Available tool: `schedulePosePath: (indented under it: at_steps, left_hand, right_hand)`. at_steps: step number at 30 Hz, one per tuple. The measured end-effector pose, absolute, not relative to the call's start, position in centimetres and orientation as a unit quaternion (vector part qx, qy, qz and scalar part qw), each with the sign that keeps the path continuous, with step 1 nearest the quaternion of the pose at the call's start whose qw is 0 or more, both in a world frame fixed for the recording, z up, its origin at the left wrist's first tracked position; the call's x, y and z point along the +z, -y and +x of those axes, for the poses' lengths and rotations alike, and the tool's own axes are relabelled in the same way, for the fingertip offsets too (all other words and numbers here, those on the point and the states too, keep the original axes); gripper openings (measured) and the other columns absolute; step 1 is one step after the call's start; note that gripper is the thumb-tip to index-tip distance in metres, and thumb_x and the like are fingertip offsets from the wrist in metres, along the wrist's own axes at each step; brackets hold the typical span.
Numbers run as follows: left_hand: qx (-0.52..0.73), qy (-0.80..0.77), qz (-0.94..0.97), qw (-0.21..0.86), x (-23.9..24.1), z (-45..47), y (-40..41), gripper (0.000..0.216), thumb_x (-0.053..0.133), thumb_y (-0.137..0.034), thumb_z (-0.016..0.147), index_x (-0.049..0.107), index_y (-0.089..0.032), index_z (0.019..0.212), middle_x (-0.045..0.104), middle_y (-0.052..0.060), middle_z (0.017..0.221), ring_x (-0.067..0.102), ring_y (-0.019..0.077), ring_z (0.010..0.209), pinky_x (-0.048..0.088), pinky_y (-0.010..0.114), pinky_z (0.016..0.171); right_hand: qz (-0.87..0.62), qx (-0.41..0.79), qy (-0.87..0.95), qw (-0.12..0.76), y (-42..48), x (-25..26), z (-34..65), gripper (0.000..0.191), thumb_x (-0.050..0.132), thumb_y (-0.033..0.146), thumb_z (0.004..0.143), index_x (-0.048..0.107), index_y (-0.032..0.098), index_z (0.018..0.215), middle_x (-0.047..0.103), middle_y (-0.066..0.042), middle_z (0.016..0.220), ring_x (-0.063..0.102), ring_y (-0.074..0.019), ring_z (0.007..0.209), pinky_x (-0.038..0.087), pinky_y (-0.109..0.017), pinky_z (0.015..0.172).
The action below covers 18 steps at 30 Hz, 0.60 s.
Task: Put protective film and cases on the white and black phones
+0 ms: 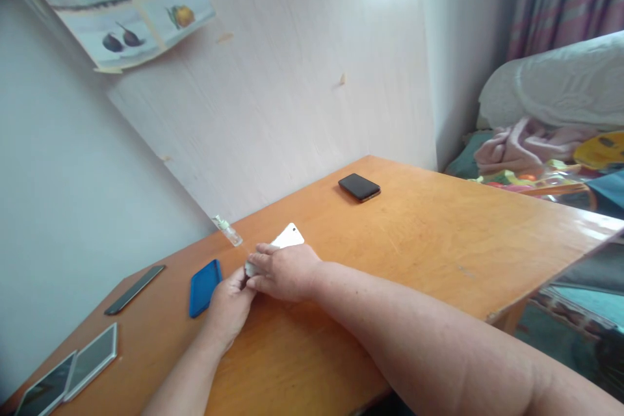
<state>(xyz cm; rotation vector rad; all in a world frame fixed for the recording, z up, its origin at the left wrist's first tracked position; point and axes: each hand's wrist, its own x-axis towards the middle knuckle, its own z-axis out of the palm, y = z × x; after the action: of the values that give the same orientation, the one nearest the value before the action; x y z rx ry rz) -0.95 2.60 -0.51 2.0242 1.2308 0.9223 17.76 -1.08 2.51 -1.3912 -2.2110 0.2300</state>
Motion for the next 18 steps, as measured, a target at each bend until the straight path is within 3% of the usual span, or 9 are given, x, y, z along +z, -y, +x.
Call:
schedulePosePath:
  at_steps: [6, 13, 18]
  left_hand:
    - [0.348, -0.468, 0.758, 0.291, -0.6, -1.0, -2.6, 0.039, 0.061, -0.048, 0.081, 0.068, -0.017, 0.105, 0.070, 0.001, 0.085, 0.060, 0.0197, 0.081, 0.044, 0.024, 0.073]
    - [0.334, -0.458, 0.773, 0.286, -0.7, -1.1, -2.6, 0.034, 0.056, -0.047, 0.085, 0.068, -0.017, 0.094, 0.067, -0.001, 0.076, 0.056, 0.0168, 0.074, 0.042, 0.022, 0.068]
    - [0.339, -0.469, 0.765, 0.282, -0.6, -1.0, -2.6, 0.039, 0.059, -0.049, 0.083, 0.068, -0.017, 0.104, 0.069, 0.000, 0.082, 0.059, 0.0188, 0.079, 0.043, 0.023, 0.071]
  right_hand:
    - [-0.656, 0.072, 0.704, 0.262, -0.5, 2.9, 19.9, 0.055, 0.035, 0.052, 0.093, 0.043, 0.027, 0.141, 0.036, -0.007, 0.153, 0.060, -0.0286, 0.115, 0.051, -0.045, 0.089]
    - [-0.531, 0.073, 0.803, 0.259, 0.9, 2.6, 17.7, 0.054, 0.040, 0.053, 0.091, 0.047, 0.032, 0.140, 0.042, -0.002, 0.150, 0.056, -0.0260, 0.121, 0.051, -0.038, 0.089]
    - [-0.612, 0.053, 0.740, 0.273, -0.5, 2.9, 19.6, 0.040, 0.041, 0.032, 0.092, 0.059, 0.033, 0.127, 0.055, -0.001, 0.139, 0.062, -0.0219, 0.110, 0.050, -0.034, 0.084]
